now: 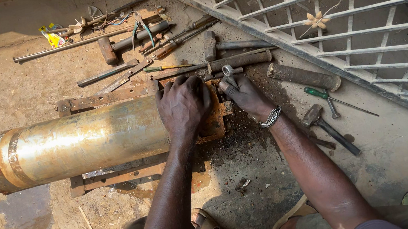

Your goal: The person works on a large rusted metal cylinder resting on a wooden stand, prying and hammering at its rusted end cap. They use a hammer and punch to strike the cap, a wrench to work on bolts, and pliers and a screwdriver to pry at the rusted edge, knocking debris loose onto the ground.

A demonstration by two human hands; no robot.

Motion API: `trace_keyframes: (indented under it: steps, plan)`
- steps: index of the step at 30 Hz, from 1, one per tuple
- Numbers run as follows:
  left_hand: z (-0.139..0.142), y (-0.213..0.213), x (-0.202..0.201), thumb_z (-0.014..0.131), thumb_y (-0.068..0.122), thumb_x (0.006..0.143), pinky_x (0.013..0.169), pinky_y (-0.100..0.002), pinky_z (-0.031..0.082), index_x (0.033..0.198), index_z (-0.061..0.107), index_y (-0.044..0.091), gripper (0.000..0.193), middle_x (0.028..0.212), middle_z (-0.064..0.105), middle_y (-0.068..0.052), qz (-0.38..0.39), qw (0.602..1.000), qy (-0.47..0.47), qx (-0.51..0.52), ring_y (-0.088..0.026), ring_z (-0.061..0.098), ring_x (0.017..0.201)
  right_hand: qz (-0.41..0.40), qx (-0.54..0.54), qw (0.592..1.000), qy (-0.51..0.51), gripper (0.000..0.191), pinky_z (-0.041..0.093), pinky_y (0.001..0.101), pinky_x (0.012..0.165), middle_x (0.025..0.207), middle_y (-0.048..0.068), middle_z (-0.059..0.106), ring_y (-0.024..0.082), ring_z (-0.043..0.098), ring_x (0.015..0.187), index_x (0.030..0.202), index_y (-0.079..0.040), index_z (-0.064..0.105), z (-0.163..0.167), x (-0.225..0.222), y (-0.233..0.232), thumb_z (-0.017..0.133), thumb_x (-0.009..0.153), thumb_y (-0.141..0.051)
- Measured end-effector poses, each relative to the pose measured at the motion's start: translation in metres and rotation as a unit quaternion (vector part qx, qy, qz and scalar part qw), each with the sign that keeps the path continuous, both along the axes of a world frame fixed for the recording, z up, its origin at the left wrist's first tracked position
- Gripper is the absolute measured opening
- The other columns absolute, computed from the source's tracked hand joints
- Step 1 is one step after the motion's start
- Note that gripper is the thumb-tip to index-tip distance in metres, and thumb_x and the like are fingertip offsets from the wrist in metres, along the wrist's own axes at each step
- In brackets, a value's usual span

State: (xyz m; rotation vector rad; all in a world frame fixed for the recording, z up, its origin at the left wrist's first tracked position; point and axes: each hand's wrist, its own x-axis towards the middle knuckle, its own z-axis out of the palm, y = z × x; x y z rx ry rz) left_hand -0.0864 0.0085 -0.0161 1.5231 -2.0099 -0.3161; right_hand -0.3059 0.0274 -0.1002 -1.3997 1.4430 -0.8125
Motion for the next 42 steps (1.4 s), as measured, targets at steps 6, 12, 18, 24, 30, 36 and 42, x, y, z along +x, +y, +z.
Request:
trace_keyframes:
  steps: [6,12,18,24,30,36,42]
  plan:
    - [-0.002,0.003,-0.001,0.072,0.033,0.089,0.089,-0.048,0.045,0.105,0.077,0.013,0.026,0.103,0.074,-0.011,0.002,1.000,-0.003,-0.028,-0.031,0.067,0.099,-0.054,0.068,0.984,-0.158,0.035,0.037,0.0382,0.062,0.082,0.000,0.053,0.020,0.043,0.069,0.122,-0.017,0.065,0.002,-0.001,0.003,0.071,0.096,-0.039]
    - [0.005,0.003,-0.001,0.071,0.033,0.089,0.090,-0.047,0.045,0.105,0.076,0.014,0.026,0.102,0.074,-0.010,0.005,1.000,-0.006,-0.029,-0.030,0.067,0.098,0.045,-0.129,0.981,-0.139,0.026,0.053,0.0274,0.086,0.103,-0.001,0.063,0.008,0.061,0.098,0.113,-0.010,0.064,0.011,0.007,0.003,0.078,0.097,-0.026]
    - [0.020,0.004,-0.003,0.069,0.035,0.088,0.089,-0.047,0.045,0.102,0.077,0.016,0.024,0.102,0.074,-0.009,0.002,0.999,-0.032,0.041,-0.031,0.066,0.100,-0.126,0.053,0.949,-0.282,0.018,0.033,0.0305,0.053,0.079,0.000,0.059,0.011,0.044,0.059,0.103,-0.011,0.065,-0.021,-0.018,0.015,0.077,0.090,-0.015]
    - [0.020,0.009,0.003,0.069,0.036,0.092,0.093,-0.045,0.045,0.107,0.076,0.014,0.027,0.109,0.074,-0.008,-0.028,0.999,0.015,-0.021,-0.030,0.066,0.104,-0.031,0.071,0.993,0.088,0.015,0.051,0.0214,0.059,0.079,-0.002,0.074,0.006,0.066,0.070,0.092,-0.010,0.074,-0.096,0.009,0.055,0.082,0.082,-0.019]
    - [0.022,0.038,-0.008,0.075,0.055,0.081,0.110,-0.057,0.029,0.131,0.063,0.015,0.065,0.133,0.059,-0.014,-0.151,0.986,-0.071,0.003,-0.036,0.050,0.128,-0.247,0.199,0.871,-0.376,0.032,0.048,0.0369,0.059,0.084,0.014,0.061,0.024,0.056,0.070,0.128,-0.017,0.068,-0.101,0.035,0.060,0.061,0.110,-0.042]
    - [-0.009,0.073,-0.035,0.071,0.052,0.078,0.119,-0.069,0.011,0.152,0.047,0.013,0.087,0.159,0.039,-0.016,-0.112,0.980,-0.161,-0.033,-0.041,0.025,0.152,-0.190,0.170,0.633,-0.731,0.032,0.050,0.0385,0.066,0.091,0.013,0.062,0.024,0.059,0.078,0.126,-0.016,0.067,-0.083,0.085,0.022,0.058,0.108,-0.041]
    - [-0.023,0.064,-0.030,0.064,0.040,0.097,0.121,-0.066,0.021,0.144,0.054,0.016,0.054,0.156,0.045,-0.015,-0.121,0.973,-0.184,-0.064,-0.039,0.034,0.150,-0.174,0.089,0.528,-0.827,0.032,0.052,0.0400,0.073,0.097,0.011,0.064,0.024,0.061,0.085,0.123,-0.015,0.066,-0.081,0.118,0.020,0.055,0.106,-0.040]
